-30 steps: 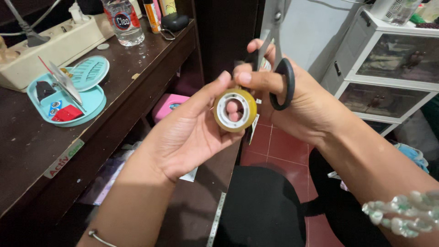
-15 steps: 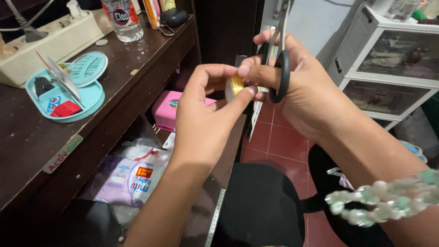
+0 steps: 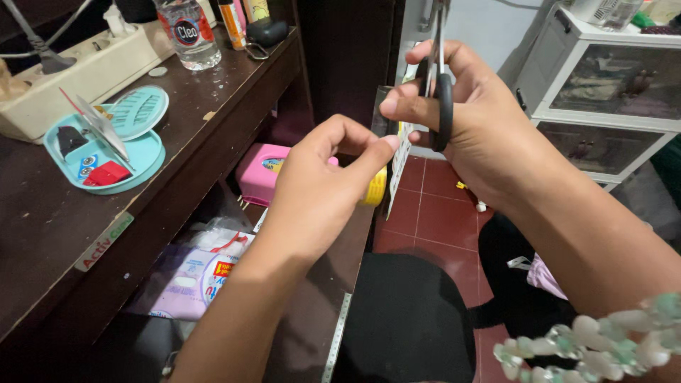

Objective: The person organizes various craft supplies on a desk, including spools of thread, tape, and small metal rings. They place items into a clear plastic container and a small blue case, cut a piece of tape with scissors, and handle a small bag of metal rings.

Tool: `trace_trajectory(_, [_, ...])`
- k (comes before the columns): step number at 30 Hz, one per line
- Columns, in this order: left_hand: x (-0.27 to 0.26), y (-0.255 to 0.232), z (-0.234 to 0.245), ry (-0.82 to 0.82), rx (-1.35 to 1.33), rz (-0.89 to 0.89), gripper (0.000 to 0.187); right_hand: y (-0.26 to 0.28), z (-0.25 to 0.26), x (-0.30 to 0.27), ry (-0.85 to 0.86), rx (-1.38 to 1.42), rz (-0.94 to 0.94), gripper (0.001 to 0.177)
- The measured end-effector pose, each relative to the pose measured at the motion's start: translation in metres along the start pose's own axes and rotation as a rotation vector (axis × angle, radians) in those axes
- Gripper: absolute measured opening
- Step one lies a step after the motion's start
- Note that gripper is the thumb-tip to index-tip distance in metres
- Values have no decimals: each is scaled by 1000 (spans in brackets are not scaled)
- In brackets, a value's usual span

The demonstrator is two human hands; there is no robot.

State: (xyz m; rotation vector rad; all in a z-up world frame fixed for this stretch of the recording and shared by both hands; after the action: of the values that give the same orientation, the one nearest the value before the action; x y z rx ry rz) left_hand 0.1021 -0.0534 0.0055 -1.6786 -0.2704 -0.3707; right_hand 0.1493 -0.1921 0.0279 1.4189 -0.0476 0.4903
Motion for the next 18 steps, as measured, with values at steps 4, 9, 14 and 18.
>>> trace_trajectory(4, [3, 4, -3, 65, -190, 89, 19, 1, 0, 1, -10, -27, -25, 44])
trace_trajectory(9, [2, 1, -6, 88, -238, 219, 27, -2, 2, -1, -3, -17, -61, 46])
trace_trajectory(14, [3, -4, -9, 110, -193, 209, 28, -1, 8, -3, -34, -138, 13, 48])
trace_trajectory(18, [11, -5, -10, 145, -125, 146, 27, 4, 11, 0, -31, -235, 74, 46])
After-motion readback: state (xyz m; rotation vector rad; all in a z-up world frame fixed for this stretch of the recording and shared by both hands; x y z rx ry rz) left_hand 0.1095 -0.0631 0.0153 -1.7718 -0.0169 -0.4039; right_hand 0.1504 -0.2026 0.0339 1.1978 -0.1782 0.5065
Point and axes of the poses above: each hand's wrist, its own x-axis towards the middle knuckle, its own z-axis out of the back of the hand, y = z × x, the point moved 7 cm from there along x, towards the middle knuckle, and after that the axes turned 13 degrees about -x, right-handed, at the moved point
